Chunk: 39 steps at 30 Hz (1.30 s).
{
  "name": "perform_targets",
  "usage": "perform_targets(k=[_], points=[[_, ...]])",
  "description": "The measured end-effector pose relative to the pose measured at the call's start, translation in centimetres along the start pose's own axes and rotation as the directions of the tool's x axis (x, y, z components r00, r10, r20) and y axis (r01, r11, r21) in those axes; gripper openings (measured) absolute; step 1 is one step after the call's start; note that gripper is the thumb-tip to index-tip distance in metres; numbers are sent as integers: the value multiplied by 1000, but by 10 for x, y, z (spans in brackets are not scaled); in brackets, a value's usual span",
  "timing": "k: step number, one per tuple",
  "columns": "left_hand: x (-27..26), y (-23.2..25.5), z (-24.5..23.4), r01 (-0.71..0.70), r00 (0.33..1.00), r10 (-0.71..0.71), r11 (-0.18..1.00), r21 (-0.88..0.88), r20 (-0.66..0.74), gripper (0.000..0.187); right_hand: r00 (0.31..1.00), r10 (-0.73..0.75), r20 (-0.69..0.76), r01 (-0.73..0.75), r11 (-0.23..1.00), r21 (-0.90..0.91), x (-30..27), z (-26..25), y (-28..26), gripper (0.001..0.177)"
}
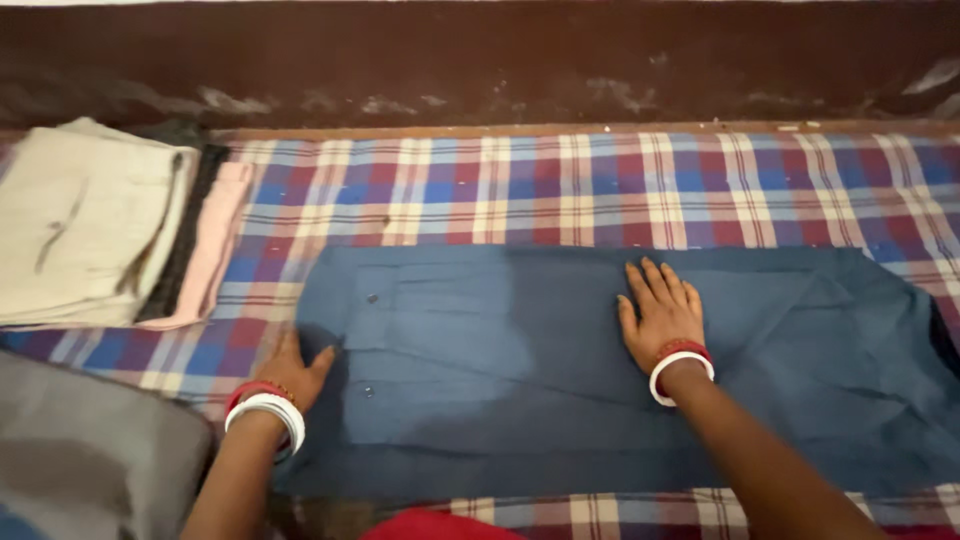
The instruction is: The person folds a blue long-sleeved shirt by laying it flat on a mattress, folding in the sleeves and sides, and bringing the bottom up to meet the collar.
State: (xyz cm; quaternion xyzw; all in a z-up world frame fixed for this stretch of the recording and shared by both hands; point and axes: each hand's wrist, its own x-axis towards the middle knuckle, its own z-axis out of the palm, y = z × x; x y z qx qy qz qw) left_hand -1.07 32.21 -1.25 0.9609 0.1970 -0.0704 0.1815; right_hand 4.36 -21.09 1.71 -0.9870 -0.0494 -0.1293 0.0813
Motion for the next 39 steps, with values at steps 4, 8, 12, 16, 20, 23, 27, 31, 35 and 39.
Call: perform_targets(k=[4,8,12,16,20,23,27,31,35,39], points=[[-33,-16,1,74,997,-79,980,-187,-20,87,999,-12,46,16,996,-86,6,4,-8,59],[-46,3,-17,61,998,-61,996,-68,4,89,995,-25,96,35,994,-104,-4,-13,-68,64],[-54,44,-31,-29,988,15,995,-91,-153,89,929,-296,225,283,955,88,-34,-18,-169,63],[-58,80,-26,-174,973,183,982,78,-137,81,844,-498,200,439,855,275,-62,-11,-246,70],[-50,78,-13,-139,967,168,978,156,-189,85,763,-625,165,543,758,361,-78,-13,-275,74],[-39,65,-6,-4,985,23,994,109,-172,91,651,-738,176,611,647,456,-60,-13,-268,70],[-38,55,-11,19,978,2,995,100,-210,87,861,-497,109,440,834,331,-22,-1,-264,71],[-49,64,-39,66,983,-55,996,58,-175,82,881,-355,313,294,929,227,4,15,-273,72],[-50,63,-64,257,962,-263,963,-84,-72,66,840,-401,366,383,915,124,16,12,-280,72],[-40,40,-62,227,972,-235,938,-261,2,65,825,-343,449,332,937,106,30,-6,-294,67]])
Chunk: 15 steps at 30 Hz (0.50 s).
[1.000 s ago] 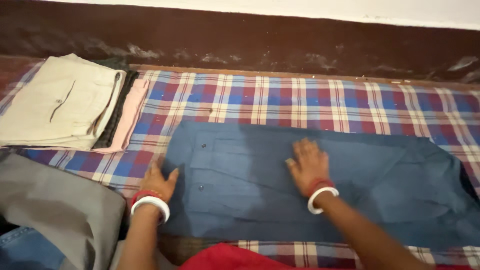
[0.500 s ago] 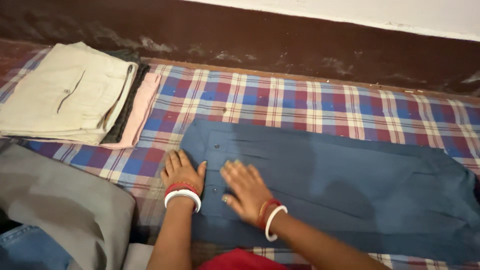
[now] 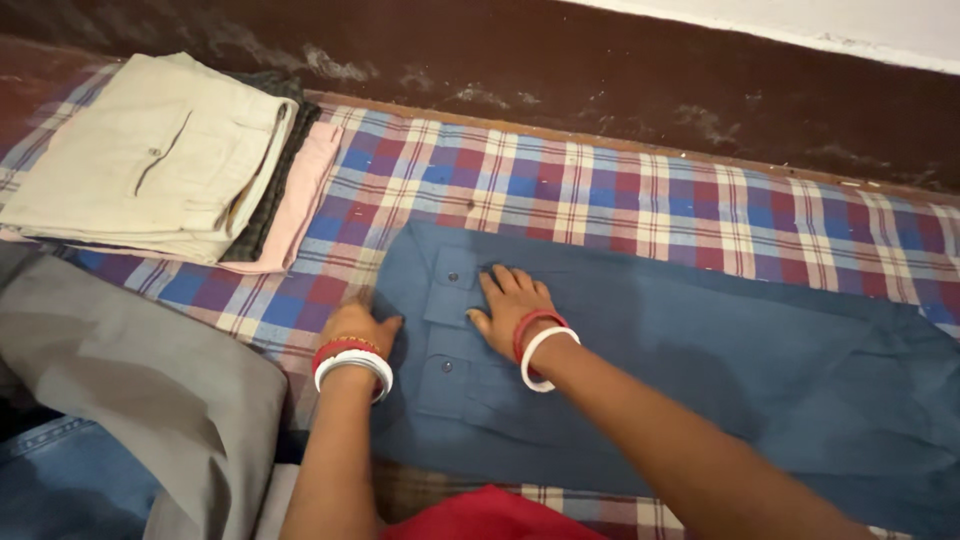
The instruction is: The person folds a blue long-sleeved shirt by laying it flat on a mattress, folding in the sleeves and sides, and bringing the bottom up to meet the collar.
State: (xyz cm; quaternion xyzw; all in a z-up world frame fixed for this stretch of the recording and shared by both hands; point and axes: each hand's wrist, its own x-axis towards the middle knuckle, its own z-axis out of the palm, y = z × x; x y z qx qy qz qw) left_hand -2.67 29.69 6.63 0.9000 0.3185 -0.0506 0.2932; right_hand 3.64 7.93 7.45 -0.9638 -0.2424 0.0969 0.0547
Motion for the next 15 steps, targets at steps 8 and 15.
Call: perform_targets(k=[8,15], points=[[11,-18,19,-127,992,127,991,32,13,48,966,260,9,-240,877,416,8,5,-40,59],[39,-32,51,-238,969,246,931,-276,-7,63,790,378,483,-601,320,732,23,-6,-35,74]])
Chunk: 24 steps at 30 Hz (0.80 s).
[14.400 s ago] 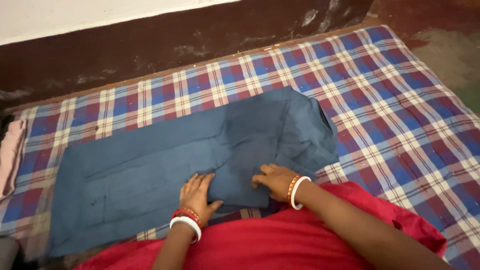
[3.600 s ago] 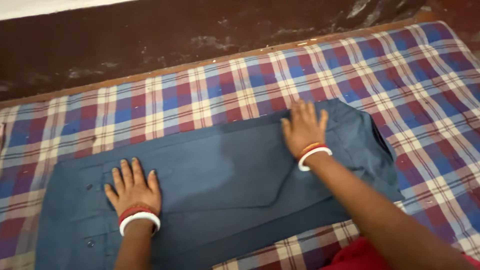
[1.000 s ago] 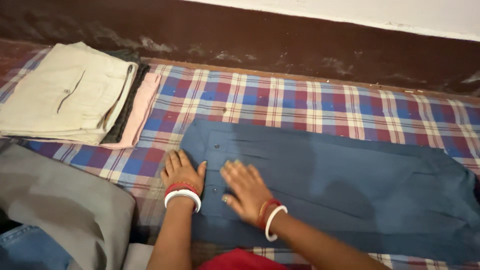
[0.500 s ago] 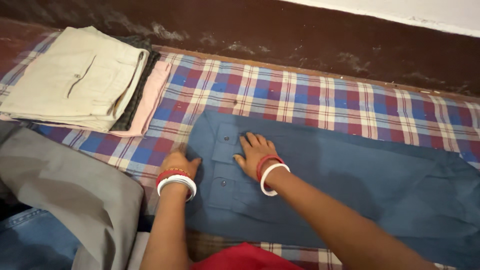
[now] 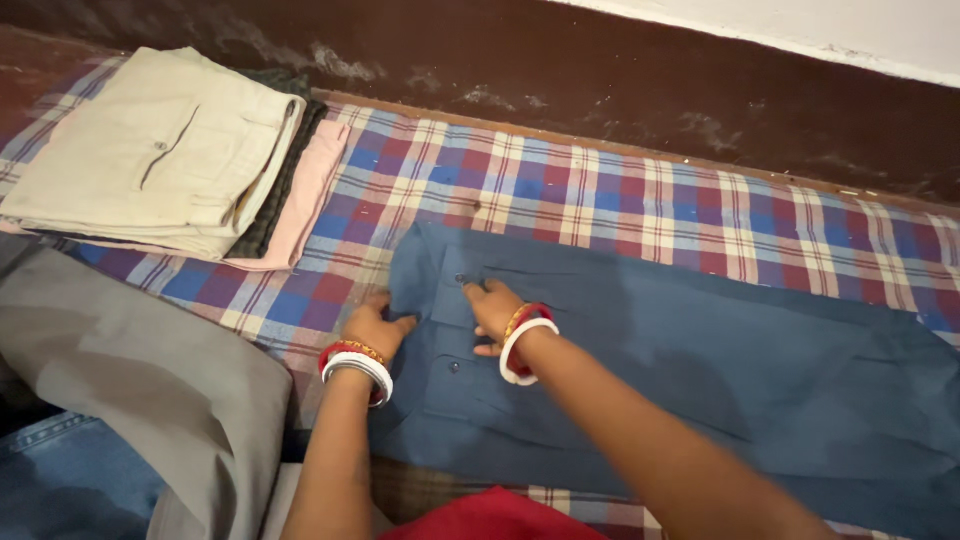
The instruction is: The person folds a blue long-sleeved shirt by laying it flat on a mattress, folding in the sleeves and sides, and bringing the bottom up to meet the collar.
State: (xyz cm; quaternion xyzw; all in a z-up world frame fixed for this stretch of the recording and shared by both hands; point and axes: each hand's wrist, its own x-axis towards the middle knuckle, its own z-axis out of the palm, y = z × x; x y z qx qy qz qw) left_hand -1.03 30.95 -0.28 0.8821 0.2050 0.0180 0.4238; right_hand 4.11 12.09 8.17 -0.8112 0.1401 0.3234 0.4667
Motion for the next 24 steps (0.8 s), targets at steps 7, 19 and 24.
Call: perform_targets(k=[7,19,24], points=[[-1,35,5,-176,975,192,974,-142,109,56,967,97,235,-129,984,121,-38,-19,-26,98],[-27,85,35,215,858,73,848,-484,509,40,993,84,81,-102,960,259,100,-45,85,37],[-36,81,45,-221,975,223,962,-159,-7,47,978,-71,194,-59,802,595,74,-76,103,38]])
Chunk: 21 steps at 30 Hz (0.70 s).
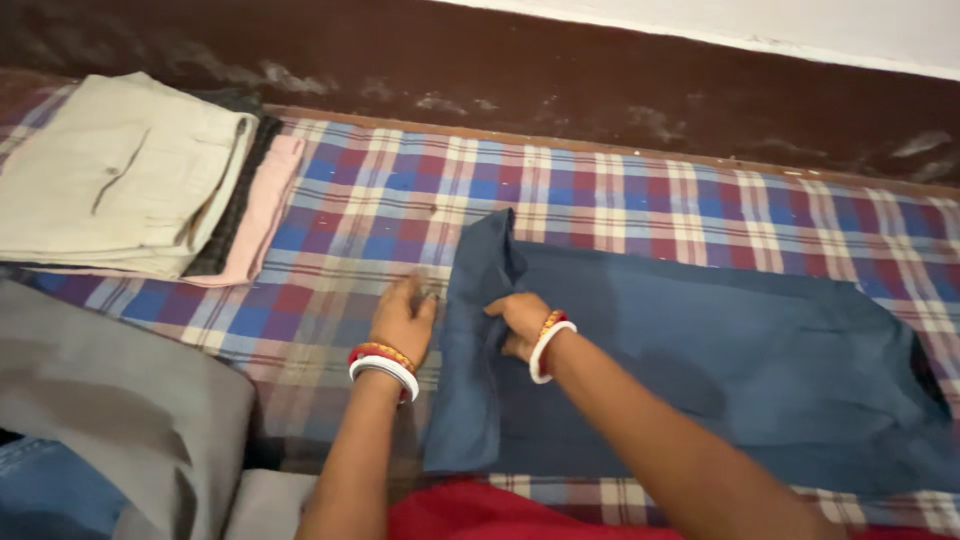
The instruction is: The person folds a blue long-sleeved shirt by laying it flat on a mattress, folding in the sleeves and sides, and bringing the bottom up to meet the collar.
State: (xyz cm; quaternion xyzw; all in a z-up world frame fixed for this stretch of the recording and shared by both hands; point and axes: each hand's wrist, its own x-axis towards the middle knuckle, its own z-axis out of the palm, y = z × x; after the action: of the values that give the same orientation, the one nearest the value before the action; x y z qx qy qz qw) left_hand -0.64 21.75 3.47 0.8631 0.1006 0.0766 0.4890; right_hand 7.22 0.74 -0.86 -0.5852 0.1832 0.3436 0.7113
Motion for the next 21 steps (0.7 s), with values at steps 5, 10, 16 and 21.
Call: perform_targets(k=[5,10,16,21], points=[[-23,39,32,-168,986,155,908,383,65,62,996,-31,-78,25,997,-76,-93,-41,-45,40],[-44,80,67,-402,916,324,750,525,238,67,975,-42,-219,12,990,-140,-124,-133,-53,42],[-68,114,103,-427,868,128,685,591,479,72,953,-36,-301,42,999,16,-110,-184,-23,49],[-73,115,120,-404,894,165,696,593,416,73,896,-119,-429,37,980,-194,-117,-186,-25,53]])
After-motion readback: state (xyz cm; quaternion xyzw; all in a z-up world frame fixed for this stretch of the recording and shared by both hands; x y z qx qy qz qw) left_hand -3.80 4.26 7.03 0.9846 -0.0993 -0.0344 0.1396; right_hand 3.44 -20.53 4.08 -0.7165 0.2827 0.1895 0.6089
